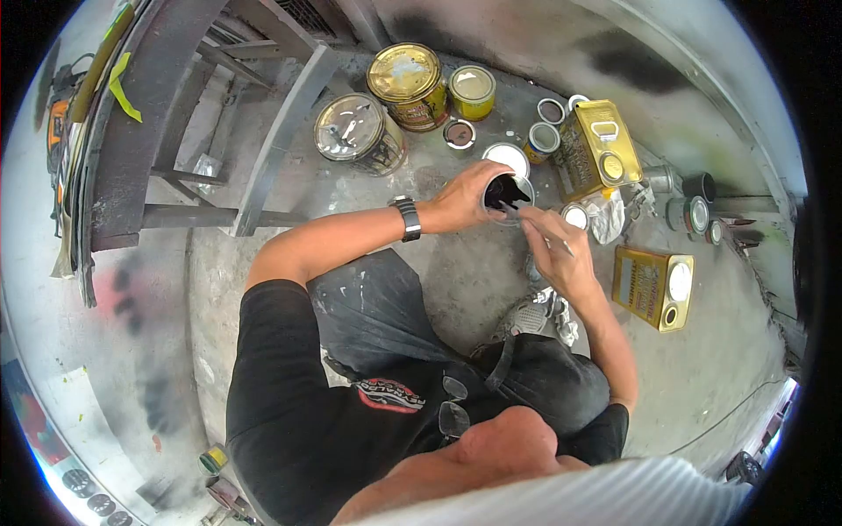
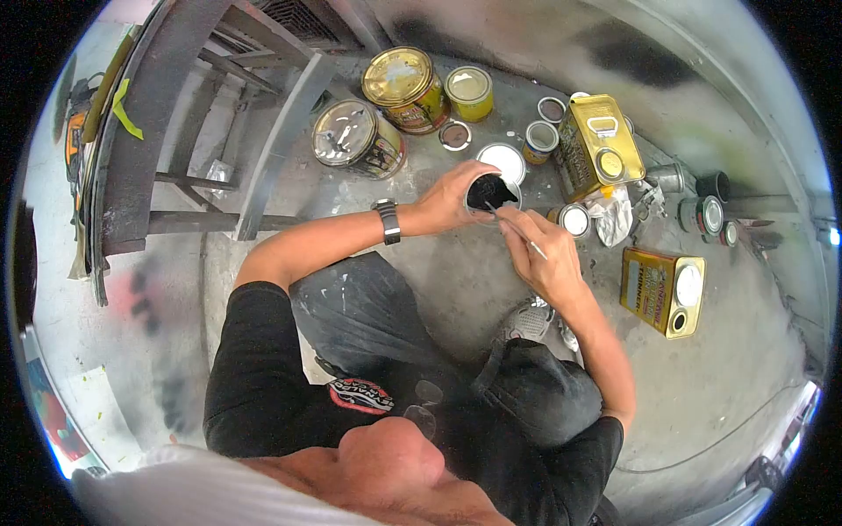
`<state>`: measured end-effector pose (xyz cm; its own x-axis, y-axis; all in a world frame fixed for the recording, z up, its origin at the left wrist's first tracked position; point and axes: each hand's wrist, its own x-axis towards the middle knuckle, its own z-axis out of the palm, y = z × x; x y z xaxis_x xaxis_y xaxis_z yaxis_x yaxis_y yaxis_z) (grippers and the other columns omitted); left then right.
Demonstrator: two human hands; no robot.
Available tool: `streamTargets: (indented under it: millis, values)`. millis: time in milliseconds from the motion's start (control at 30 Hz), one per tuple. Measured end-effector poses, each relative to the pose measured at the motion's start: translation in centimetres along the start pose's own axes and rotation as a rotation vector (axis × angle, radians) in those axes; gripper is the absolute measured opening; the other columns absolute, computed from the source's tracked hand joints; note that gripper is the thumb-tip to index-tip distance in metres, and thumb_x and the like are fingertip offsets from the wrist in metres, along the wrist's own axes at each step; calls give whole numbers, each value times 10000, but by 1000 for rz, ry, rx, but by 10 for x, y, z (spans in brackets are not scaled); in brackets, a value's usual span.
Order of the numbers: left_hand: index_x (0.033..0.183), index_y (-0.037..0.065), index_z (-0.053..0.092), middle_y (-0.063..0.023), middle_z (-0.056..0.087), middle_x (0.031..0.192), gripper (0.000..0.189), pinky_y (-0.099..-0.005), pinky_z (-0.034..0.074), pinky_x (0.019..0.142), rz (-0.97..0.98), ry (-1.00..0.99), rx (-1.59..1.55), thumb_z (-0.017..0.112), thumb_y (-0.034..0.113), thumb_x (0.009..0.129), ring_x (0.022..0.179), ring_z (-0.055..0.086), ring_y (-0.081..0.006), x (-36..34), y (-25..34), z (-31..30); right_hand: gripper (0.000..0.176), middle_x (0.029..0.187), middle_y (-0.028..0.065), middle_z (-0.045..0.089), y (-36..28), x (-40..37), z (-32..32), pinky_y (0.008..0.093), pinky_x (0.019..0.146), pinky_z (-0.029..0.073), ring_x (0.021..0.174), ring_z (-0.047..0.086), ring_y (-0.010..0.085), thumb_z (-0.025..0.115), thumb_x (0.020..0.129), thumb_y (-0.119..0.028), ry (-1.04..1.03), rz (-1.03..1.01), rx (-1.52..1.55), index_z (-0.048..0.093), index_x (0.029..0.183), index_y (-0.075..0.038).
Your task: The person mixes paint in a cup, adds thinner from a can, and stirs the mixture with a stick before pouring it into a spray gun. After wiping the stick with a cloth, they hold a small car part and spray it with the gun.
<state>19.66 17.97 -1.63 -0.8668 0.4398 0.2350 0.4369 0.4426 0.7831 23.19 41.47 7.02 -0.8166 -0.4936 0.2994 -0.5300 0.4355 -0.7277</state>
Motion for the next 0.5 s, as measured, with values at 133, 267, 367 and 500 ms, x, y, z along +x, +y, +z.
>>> streamTargets:
  millis: [133,267,367,500]
  values:
    - [1371,96,547,-155,626,1275,784,-456,522,1032,11,-4,-9,947,148,698,1213,621,-372,0,-1,0,252,833,160,677,2,1,1,432,582,511,666,666,349,726,930,-25,43,22,12,688,1177,-59]
    - [1369,97,549,-153,625,1298,795,-453,524,1037,31,2,18,956,160,688,1228,619,-371,-1,-1,1,259,839,160,674,1,3,1,439,595,519,673,665,352,730,930,-34,29,-21,-12,690,1185,-63]
    - [1366,98,552,-155,624,1315,796,-455,524,1039,14,-2,-5,958,163,685,1237,617,-370,-1,-1,-1,267,839,156,668,0,1,0,449,610,525,678,664,357,733,926,-36,20,-13,-49,692,1186,-71]
    - [1368,98,551,-156,623,1316,800,-452,526,1034,40,2,-6,960,163,684,1237,617,-367,-1,-3,1,274,842,153,667,-5,4,-1,454,616,528,696,671,364,737,917,-41,-5,-25,-68,693,1184,-81]
